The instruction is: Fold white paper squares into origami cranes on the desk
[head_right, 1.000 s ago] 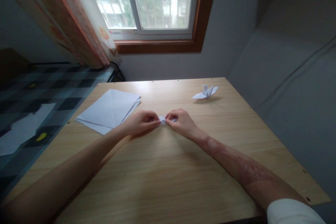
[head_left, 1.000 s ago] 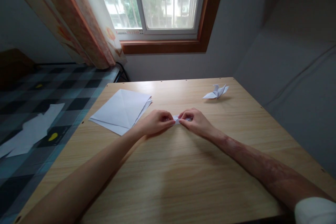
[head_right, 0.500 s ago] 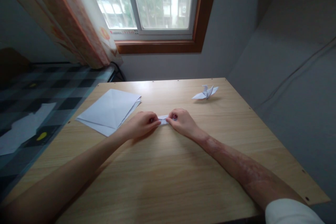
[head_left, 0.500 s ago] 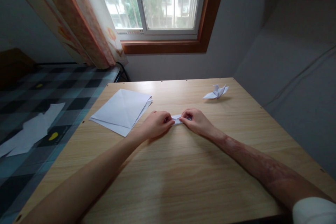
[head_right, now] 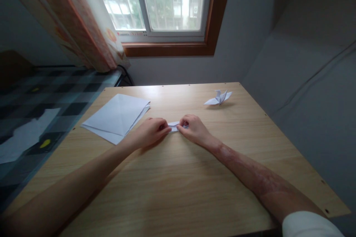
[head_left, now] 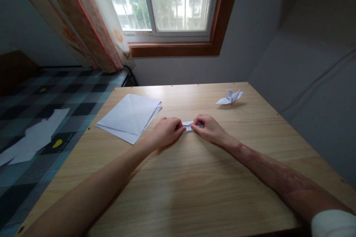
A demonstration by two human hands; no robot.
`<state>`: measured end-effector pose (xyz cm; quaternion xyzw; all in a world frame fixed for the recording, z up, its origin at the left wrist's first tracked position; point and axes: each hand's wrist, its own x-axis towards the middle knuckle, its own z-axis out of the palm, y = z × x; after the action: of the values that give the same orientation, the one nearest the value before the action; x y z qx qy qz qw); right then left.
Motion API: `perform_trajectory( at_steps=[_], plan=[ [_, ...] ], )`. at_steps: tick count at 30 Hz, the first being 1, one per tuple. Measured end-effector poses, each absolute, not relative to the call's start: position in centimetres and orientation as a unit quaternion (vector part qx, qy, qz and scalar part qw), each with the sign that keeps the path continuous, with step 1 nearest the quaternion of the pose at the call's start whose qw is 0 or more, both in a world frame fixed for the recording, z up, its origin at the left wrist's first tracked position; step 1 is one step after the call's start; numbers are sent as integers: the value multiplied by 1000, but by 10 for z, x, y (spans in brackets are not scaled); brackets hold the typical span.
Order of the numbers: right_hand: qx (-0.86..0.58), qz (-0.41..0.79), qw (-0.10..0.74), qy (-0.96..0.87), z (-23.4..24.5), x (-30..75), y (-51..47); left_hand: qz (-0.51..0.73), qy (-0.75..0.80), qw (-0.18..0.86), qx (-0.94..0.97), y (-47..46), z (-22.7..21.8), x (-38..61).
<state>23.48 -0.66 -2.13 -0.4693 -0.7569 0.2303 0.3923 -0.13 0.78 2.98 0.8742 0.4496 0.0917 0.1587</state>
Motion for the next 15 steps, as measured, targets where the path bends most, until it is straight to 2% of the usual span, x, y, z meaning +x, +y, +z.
perform_trajectory(
  at_steps=[15],
  plan=[
    [-467,221,387,-764,-23,236,-7,102,437,154,880,9,27,-2]
  ],
)
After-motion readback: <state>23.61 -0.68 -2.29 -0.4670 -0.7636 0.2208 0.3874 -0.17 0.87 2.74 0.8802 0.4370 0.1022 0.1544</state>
